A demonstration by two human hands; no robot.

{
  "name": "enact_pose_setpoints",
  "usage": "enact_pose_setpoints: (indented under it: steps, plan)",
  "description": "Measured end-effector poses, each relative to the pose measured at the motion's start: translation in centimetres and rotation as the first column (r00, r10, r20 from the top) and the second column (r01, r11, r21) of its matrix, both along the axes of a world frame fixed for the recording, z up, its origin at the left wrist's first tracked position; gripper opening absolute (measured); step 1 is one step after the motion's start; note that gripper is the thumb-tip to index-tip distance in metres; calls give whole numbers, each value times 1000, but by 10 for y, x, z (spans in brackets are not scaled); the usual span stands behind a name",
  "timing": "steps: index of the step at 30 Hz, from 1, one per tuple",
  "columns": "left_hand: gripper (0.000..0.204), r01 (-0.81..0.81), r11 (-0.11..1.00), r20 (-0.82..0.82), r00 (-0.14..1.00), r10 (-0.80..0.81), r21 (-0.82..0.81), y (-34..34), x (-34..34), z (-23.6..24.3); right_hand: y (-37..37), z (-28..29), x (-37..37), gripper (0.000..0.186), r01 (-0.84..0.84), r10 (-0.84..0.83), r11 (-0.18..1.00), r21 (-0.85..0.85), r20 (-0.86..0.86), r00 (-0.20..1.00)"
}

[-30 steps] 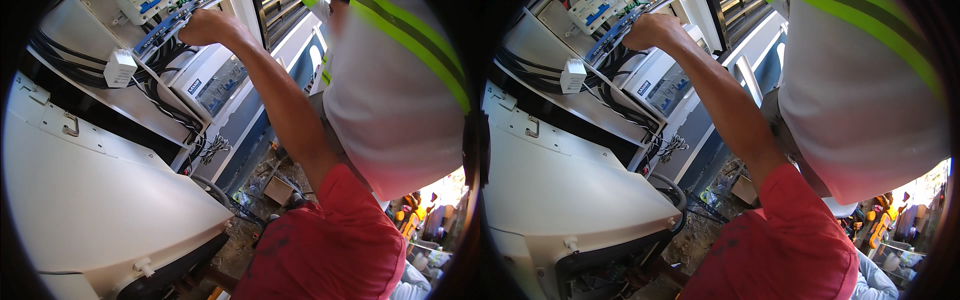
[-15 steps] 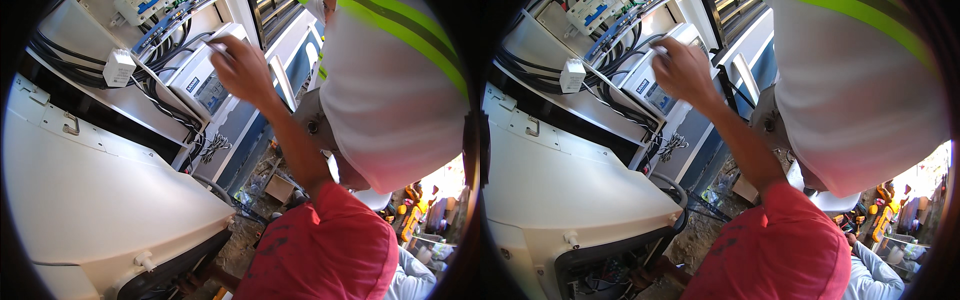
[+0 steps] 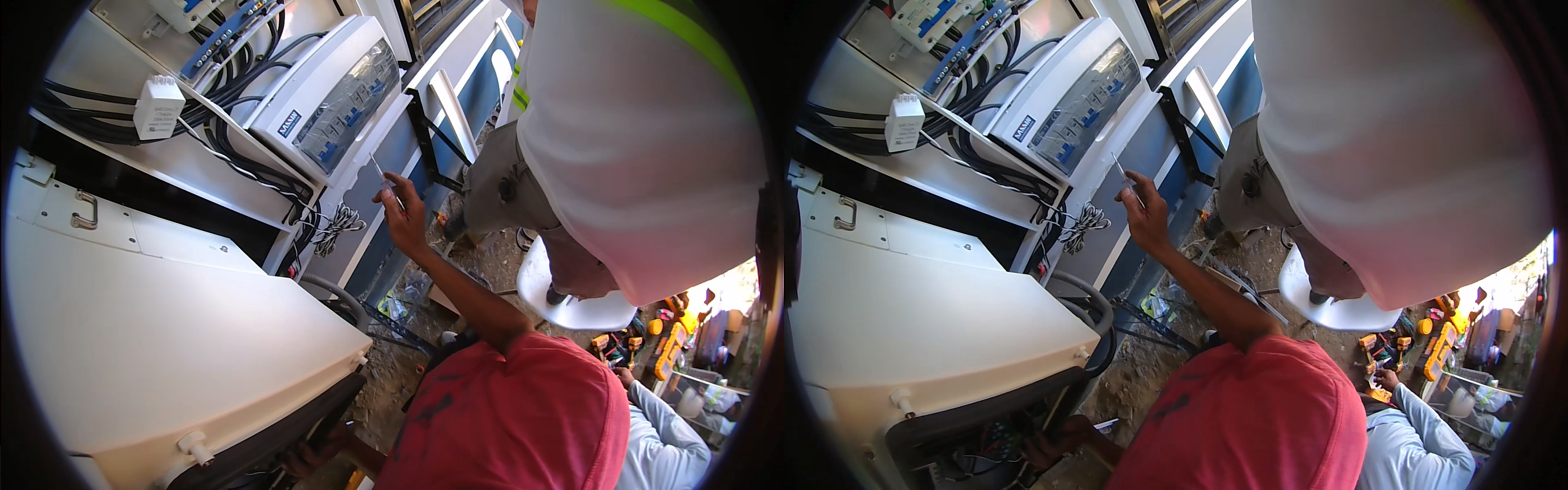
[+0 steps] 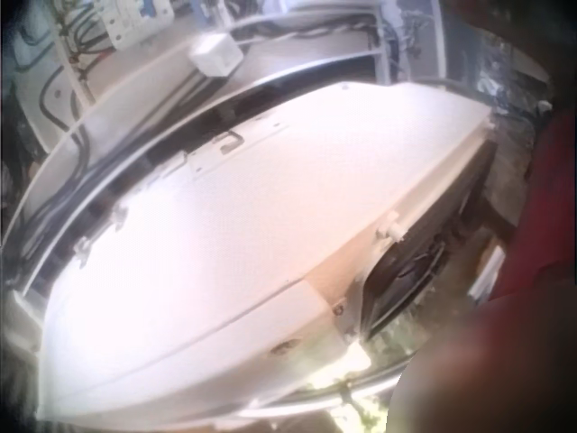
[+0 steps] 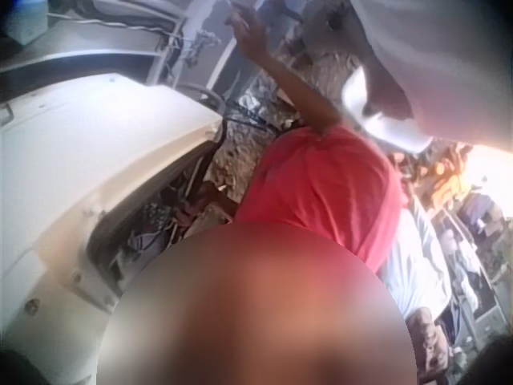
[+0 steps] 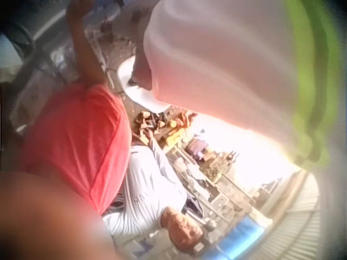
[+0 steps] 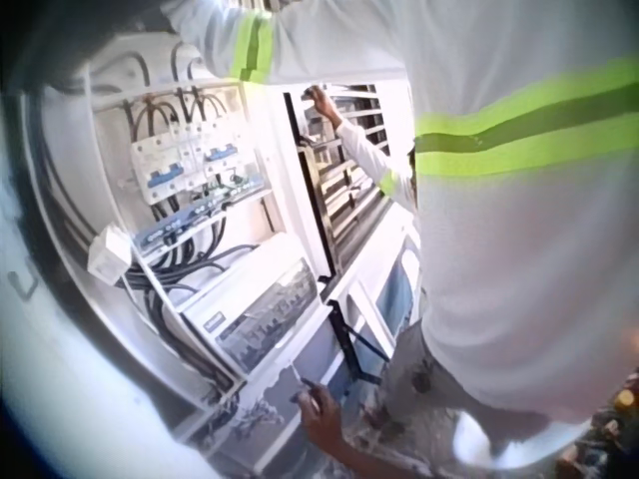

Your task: The person strips and shapes green wires, then uses a screwdriver to connect them to terminals inside an open electrical panel. A coworker in a high-visibility shirt stands nearby and occasionally reaches into the panel.

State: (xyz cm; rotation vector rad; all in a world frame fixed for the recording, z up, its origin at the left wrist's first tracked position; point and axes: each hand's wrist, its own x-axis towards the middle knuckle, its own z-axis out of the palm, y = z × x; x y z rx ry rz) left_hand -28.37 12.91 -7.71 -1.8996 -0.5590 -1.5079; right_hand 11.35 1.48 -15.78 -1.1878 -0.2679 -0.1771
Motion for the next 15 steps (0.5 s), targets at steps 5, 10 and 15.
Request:
enact_pose_setpoints:
  steps: [5, 10, 15]
  plan:
    - [52, -3, 1000, -3, 1000, 3, -2, -4, -2, -3, 2, 7, 5, 38, 110, -111, 994, 28, 51, 993]
    - [52, -13, 1000, -10, 1000, 13, 12, -5, -2, -2, 18, 13, 12, 38, 207, -213, 975, 85, 78, 974]
    - [51, -16, 1000, -14, 1000, 16, 13, -8, -4, -4, 40, 27, 20, 35, 396, -405, 914, 91, 145, 903]
